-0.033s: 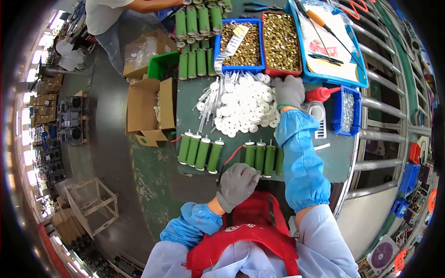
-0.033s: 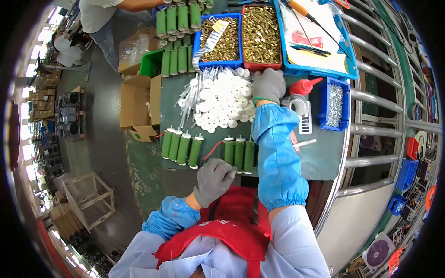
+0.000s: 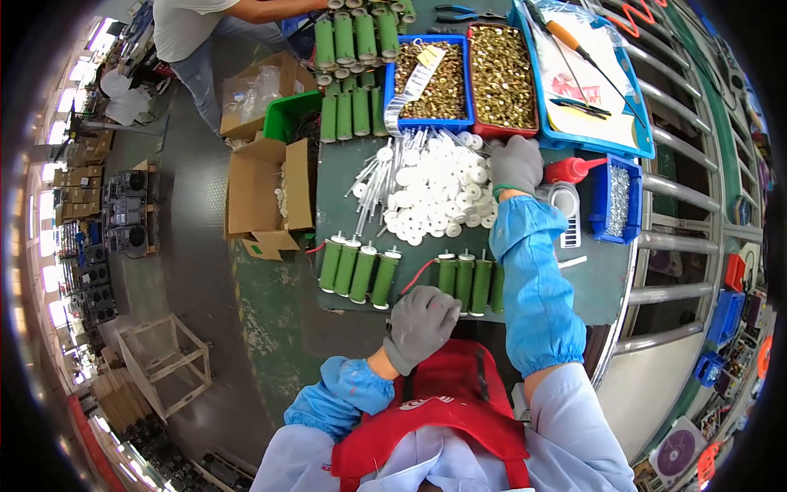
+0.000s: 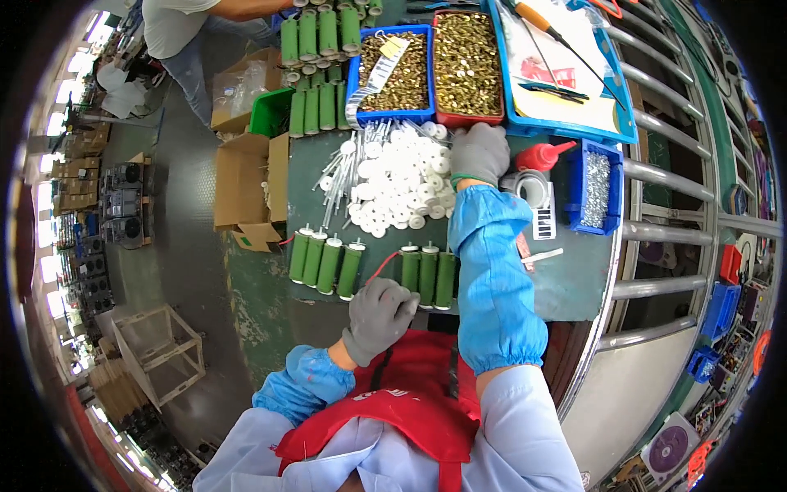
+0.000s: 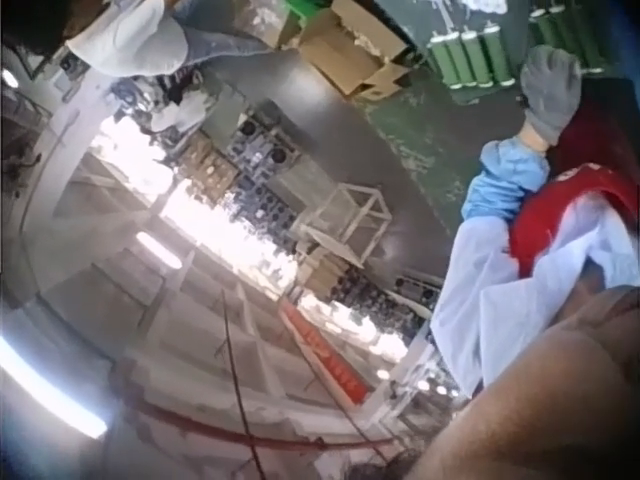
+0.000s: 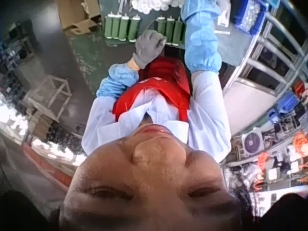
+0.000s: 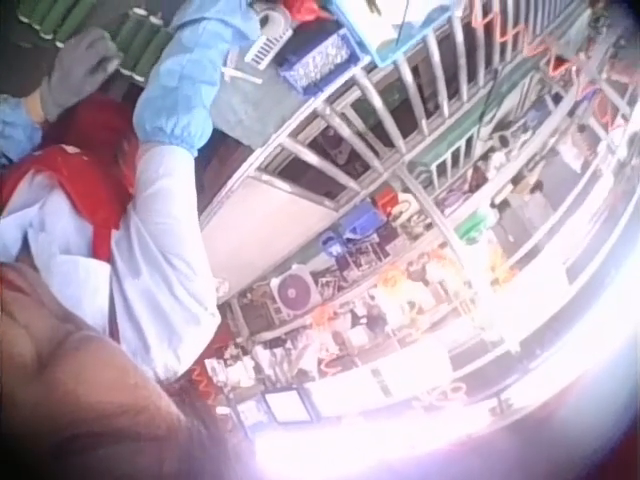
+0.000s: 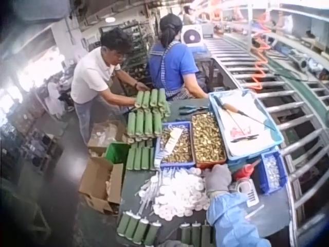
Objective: Manually assembling components such as washers and wires onto green power resistors at a workshop table.
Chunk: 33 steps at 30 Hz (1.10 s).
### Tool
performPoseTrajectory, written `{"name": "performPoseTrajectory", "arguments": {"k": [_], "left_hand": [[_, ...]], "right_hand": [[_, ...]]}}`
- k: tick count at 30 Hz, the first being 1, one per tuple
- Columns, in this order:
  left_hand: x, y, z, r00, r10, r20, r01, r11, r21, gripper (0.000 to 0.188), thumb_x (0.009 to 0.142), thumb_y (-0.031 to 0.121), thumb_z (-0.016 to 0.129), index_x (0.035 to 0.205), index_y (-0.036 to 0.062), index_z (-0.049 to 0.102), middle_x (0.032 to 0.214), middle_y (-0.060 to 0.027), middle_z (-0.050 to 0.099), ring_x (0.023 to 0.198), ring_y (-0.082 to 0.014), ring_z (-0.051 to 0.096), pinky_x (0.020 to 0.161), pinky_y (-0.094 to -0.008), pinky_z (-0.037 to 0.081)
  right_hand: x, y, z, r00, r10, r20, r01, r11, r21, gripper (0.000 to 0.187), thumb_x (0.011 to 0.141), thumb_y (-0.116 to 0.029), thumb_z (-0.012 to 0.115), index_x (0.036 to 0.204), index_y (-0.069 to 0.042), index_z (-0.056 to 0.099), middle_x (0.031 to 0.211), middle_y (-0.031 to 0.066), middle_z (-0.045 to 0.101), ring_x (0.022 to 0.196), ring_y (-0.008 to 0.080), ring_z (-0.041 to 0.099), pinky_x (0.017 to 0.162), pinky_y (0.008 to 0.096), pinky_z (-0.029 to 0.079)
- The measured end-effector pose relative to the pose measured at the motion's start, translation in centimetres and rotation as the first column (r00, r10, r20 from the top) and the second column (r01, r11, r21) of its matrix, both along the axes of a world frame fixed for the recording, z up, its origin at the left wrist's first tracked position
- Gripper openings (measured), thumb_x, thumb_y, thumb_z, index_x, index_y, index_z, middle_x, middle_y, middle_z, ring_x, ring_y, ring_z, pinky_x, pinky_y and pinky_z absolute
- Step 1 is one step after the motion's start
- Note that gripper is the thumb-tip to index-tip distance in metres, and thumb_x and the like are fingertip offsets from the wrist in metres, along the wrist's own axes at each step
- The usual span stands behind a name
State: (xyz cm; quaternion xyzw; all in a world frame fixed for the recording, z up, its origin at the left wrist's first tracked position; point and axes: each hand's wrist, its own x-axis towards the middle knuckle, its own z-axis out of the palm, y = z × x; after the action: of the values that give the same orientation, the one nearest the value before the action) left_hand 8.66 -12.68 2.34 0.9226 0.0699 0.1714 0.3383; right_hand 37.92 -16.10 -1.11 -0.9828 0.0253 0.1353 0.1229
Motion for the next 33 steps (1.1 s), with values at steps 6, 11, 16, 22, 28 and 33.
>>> {"name": "performPoseTrajectory", "arguments": {"k": [6,11,16,22,28,33], "left_hand": [[3.5,7.1,1.2,0.996,0.072,-0.049,-0.075,0.996,-0.054,0.018,0.079,0.012,0.075,0.085,0.008,0.058,0.08,-0.011,0.057,0.074,-0.0312,0.059,0.062,-0.0417,0.047],[7.2,14.9,3.2,0.975,0.192,-0.109,-0.203,0.975,-0.095,0.017,0.085,0.018,0.068,0.098,0.0086,0.062,0.09,-0.0132,0.06,0.083,-0.0345,0.062,0.07,-0.0447,0.049],[13.0,19.2,-2.0,0.951,0.212,-0.227,-0.203,0.977,0.062,0.032,0.089,0.029,0.059,0.117,0.0124,0.061,0.104,-0.0171,0.06,0.096,-0.0383,0.061,0.082,-0.0472,0.049],[15.4,20.0,-2.9,0.896,0.153,-0.416,-0.167,0.986,0.001,0.025,0.091,0.03,0.058,0.103,0.0093,0.064,0.104,-0.0181,0.06,0.094,-0.0397,0.061,0.083,-0.0493,0.049],[15.6,20.6,-3.2,0.943,0.137,-0.304,-0.175,0.979,-0.101,0.017,0.088,0.024,0.063,0.096,0.0088,0.063,0.098,-0.0158,0.064,0.091,-0.0374,0.062,0.079,-0.0475,0.05],[14.7,20.9,-3.4,0.956,0.121,-0.268,-0.194,0.944,-0.266,0.015,0.085,0.02,0.068,0.093,0.008,0.063,0.091,-0.0135,0.066,0.086,-0.033,0.064,0.076,-0.0439,0.05]], "right_hand": [[0.7,1.3,0.3,0.992,-0.124,-0.026,0.124,0.992,-0.006,0.041,0.086,-0.038,0.067,0.11,-0.004,0.07,0.121,0.0207,0.061,0.109,0.0365,0.063,0.09,0.0443,0.053],[1.9,1.3,-1.4,0.991,-0.13,-0.004,0.13,0.991,0.019,0.044,0.084,-0.04,0.067,0.106,-0.002,0.069,0.11,0.0258,0.066,0.106,0.0409,0.063,0.088,0.0473,0.052],[0.3,0.7,-1.7,0.99,-0.14,0.009,0.14,0.988,0.066,0.032,0.085,-0.029,0.064,0.104,-0.004,0.069,0.112,0.0257,0.063,0.106,0.0429,0.062,0.088,0.0496,0.052],[-0.1,1.9,0.0,0.986,-0.166,0.022,0.166,0.986,-0.029,0.031,0.085,-0.026,0.069,0.103,-0.002,0.069,0.114,0.0224,0.061,0.103,0.0401,0.063,0.089,0.0454,0.053],[1.1,2.1,0.6,0.962,-0.253,-0.102,0.252,0.967,-0.026,0.036,0.083,-0.026,0.07,0.109,0.0,0.068,0.12,0.0233,0.061,0.109,0.039,0.062,0.091,0.0445,0.052],[1.1,2.1,0.5,0.962,-0.242,-0.122,0.247,0.969,0.027,0.038,0.082,-0.028,0.072,0.108,0.0,0.068,0.117,0.0247,0.063,0.109,0.0406,0.062,0.09,0.0442,0.053]]}}
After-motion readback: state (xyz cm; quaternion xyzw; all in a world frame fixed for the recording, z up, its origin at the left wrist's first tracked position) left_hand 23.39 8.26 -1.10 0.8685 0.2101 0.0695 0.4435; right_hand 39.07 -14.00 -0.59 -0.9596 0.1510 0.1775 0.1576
